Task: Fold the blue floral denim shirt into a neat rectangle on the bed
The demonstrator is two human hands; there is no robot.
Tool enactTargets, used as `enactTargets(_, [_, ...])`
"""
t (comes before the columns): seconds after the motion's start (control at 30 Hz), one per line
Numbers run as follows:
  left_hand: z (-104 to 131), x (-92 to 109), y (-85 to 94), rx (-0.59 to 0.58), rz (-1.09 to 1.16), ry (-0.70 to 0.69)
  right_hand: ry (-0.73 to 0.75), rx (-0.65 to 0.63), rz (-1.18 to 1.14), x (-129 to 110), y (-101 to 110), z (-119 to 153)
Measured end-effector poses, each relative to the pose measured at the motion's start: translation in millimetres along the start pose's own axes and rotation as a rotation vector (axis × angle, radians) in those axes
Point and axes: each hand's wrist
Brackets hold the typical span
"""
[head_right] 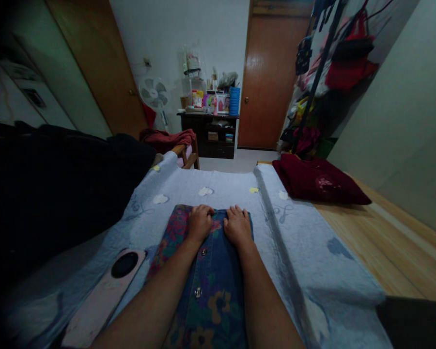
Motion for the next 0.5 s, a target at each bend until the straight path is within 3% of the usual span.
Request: enactTargets(0.5, [0.4, 1.3, 2.7, -0.021, -0.003, 0.012, -0.153, -0.080, 0.025, 3.3, 6.5, -0.9])
Point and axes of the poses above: each hand's wrist, its own z-axis away from the middle knuckle, its own y-axis out of the back of the hand, x = y × z, and after that the axes turned 5 degrees about z, right-handed
